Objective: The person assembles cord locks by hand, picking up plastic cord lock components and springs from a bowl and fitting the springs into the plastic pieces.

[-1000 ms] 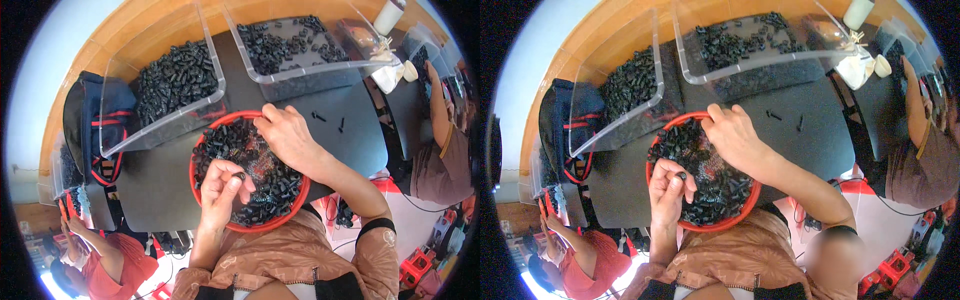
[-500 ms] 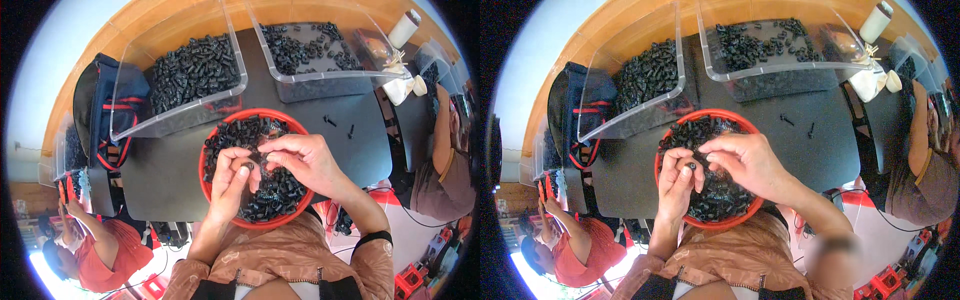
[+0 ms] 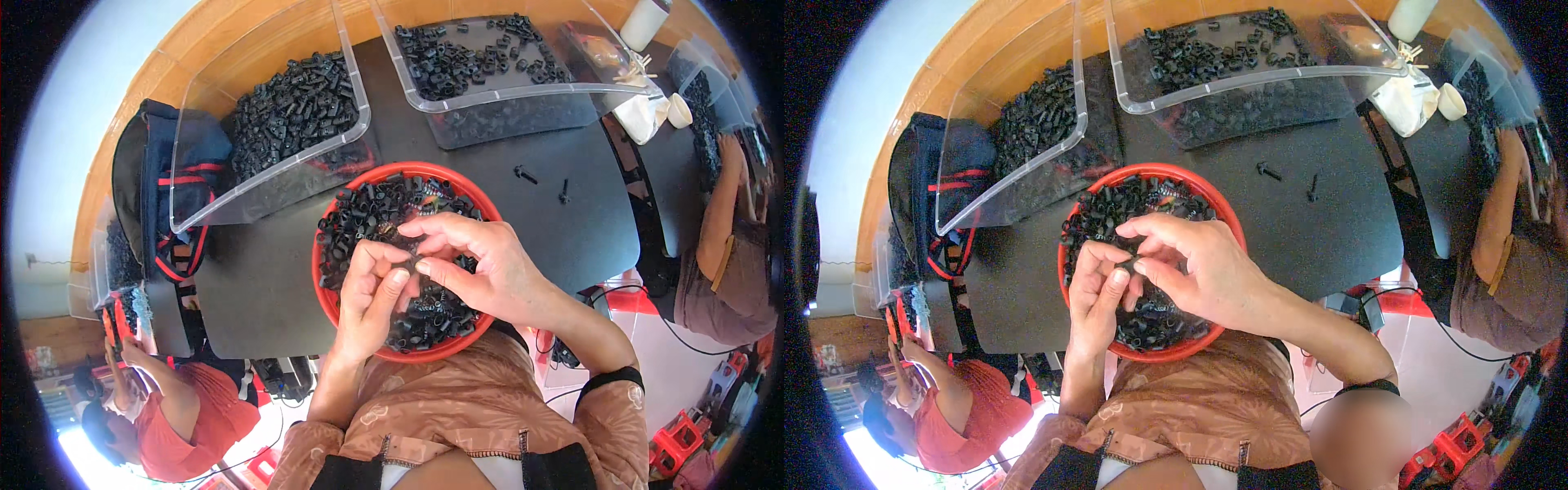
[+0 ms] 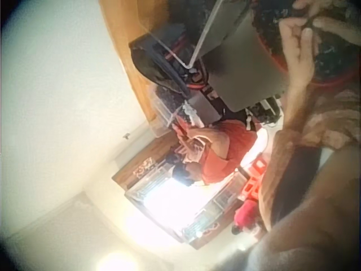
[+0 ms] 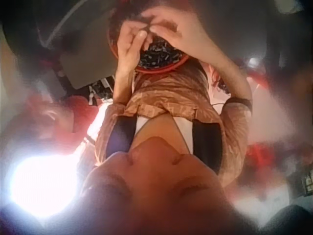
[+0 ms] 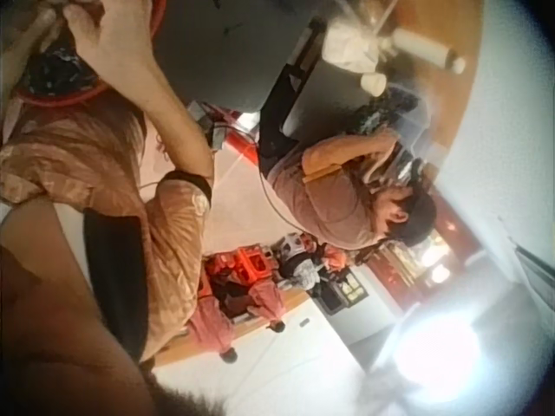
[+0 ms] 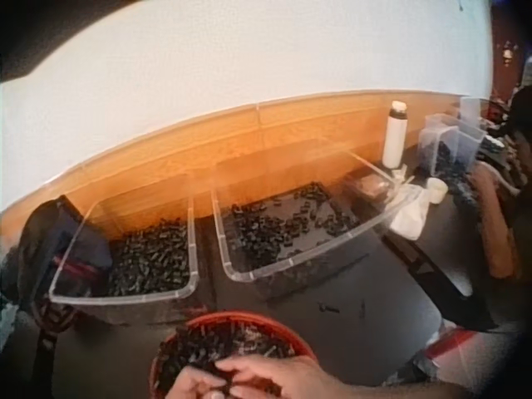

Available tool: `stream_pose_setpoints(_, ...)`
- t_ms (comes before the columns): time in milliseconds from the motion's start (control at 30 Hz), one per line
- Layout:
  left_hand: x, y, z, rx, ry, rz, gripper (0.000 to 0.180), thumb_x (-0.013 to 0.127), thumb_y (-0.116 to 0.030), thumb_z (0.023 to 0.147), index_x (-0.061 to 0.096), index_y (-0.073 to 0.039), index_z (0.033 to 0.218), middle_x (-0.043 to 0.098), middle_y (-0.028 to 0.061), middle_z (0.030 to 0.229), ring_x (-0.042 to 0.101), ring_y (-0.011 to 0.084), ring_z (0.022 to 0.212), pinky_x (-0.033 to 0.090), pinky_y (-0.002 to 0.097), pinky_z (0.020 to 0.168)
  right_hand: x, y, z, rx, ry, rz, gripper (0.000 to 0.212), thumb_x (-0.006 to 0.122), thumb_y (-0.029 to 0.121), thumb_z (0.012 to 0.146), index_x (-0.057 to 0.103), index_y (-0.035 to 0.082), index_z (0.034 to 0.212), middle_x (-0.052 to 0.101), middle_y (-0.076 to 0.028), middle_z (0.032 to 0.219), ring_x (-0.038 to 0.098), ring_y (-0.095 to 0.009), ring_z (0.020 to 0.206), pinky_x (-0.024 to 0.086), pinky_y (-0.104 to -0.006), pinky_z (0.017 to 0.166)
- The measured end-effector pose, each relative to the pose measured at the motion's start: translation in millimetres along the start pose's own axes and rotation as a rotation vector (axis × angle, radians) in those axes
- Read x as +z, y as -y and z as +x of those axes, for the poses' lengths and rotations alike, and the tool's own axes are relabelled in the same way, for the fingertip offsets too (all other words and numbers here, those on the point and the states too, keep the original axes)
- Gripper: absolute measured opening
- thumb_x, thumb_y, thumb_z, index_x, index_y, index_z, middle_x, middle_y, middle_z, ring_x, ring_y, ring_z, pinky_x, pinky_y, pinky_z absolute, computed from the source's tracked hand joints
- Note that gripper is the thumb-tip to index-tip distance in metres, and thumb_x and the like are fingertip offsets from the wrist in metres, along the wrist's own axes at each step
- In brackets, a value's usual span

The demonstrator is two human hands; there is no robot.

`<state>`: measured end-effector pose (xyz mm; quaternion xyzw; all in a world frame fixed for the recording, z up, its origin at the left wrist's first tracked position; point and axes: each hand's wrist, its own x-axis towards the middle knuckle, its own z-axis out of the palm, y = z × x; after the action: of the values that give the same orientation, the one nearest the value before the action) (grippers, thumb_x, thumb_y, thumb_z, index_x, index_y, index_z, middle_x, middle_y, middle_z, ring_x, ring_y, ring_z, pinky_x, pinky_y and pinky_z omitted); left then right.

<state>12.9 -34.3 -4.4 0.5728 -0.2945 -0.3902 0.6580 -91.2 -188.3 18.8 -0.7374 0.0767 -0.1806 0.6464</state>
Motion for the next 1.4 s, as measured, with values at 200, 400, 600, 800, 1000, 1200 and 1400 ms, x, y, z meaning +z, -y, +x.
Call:
stream_pose_setpoints(200, 2.8, -2.2, -1.0, 0.028, -0.009, 0.013, 0.014, 0.049, -0.011, 0.097, 0.043, -0.007, 0.109, 0.053, 0.0006, 0.074, 0.04, 0.0029, 0.059, 0.031, 0.0173, 0.052, -2.2, -2.0, -2.3, 0.059, 0.022, 0.096, 0.033, 0.06, -0.001, 0.084, 0.055, -0.001, 0.117, 0.068, -0.011, 0.084, 0.067, -0.014, 0.074, 0.052, -0.0273, 0.065)
stream_pose_setpoints(400, 5.4, -1.3, -3.4, 0.022, 0.014, 0.01, 0.013, 0.049, -0.011, 0.097, 0.042, -0.006, 0.108, 0.052, 0.0009, 0.073, 0.039, 0.003, 0.058, 0.03, 0.0173, 0.051, -11.2, -8.2, 0.7, 0.311, 0.195, 0.268, 0.02, 0.062, 0.001, 0.088, 0.064, -0.003, 0.108, 0.068, -0.006, 0.088, 0.063, -0.009, 0.077, 0.051, -0.0226, 0.068)
stream_pose_setpoints(600, 1.2, -1.1, -4.0, 0.05, 0.022, 0.048, 0.012, 0.049, -0.009, 0.097, 0.043, -0.005, 0.107, 0.053, 0.0016, 0.073, 0.04, 0.0034, 0.059, 0.032, 0.0177, 0.052, -13.6, 0.0, 0.2, 0.389, 0.185, 0.21, 0.012, 0.063, 0.005, 0.088, 0.067, -0.003, 0.096, 0.067, -0.004, 0.085, 0.061, -0.008, 0.071, 0.051, -0.022, 0.063)
stream_pose_setpoints(800, 4.7, -3.4, -6.0, 0.029, -0.008, 0.084, 0.011, 0.049, -0.008, 0.097, 0.044, -0.005, 0.106, 0.053, 0.0012, 0.074, 0.041, 0.0034, 0.06, 0.033, 0.0177, 0.053, -10.8, -3.9, -7.1, 0.251, 0.161, 0.1, 0.011, 0.065, 0.01, 0.085, 0.064, -0.001, 0.086, 0.064, -0.005, 0.069, 0.06, -0.007, 0.065, 0.048, -0.0237, 0.059)
stream_pose_setpoints(1000, 5.3, -5.1, -8.1, 0.007, 0.013, 0.1, 0.01, 0.049, -0.007, 0.097, 0.045, -0.005, 0.106, 0.053, 0.001, 0.074, 0.041, 0.0034, 0.06, 0.033, 0.0179, 0.053, -10.0, -10.6, -7.3, 0.233, 0.141, 0.167, 0.009, 0.064, 0.008, 0.084, 0.064, -0.001, 0.085, 0.064, -0.003, 0.071, 0.057, -0.006, 0.064, 0.047, -0.023, 0.059)
stream_pose_setpoints(1200, 10.3, -3.6, -6.1, 0.049, 0.001, 0.122, 0.009, 0.05, -0.004, 0.096, 0.045, -0.004, 0.104, 0.055, 0.0028, 0.078, 0.046, 0.0059, 0.063, 0.038, 0.0203, 0.056, -15.5, -16.6, -5.1, 0.323, 0.233, 0.257, 0.006, 0.064, 0.005, 0.087, 0.064, -0.001, 0.089, 0.065, -0.001, 0.078, 0.058, -0.004, 0.069, 0.047, -0.0197, 0.061)
stream_pose_setpoints(1400, 11.3, -1.2, -3.6, 0.126, -0.032, 0.362, 0.01, 0.051, 0.001, 0.094, 0.046, -0.002, 0.102, 0.056, 0.0039, 0.078, 0.051, 0.0076, 0.068, 0.043, 0.0221, 0.06, -5.8, -10.9, -10.0, 0.294, 0.1, 0.235, 0.005, 0.062, 0.004, 0.088, 0.064, 0.0, 0.085, 0.065, -0.002, 0.078, 0.058, -0.005, 0.064, 0.047, -0.0199, 0.058)
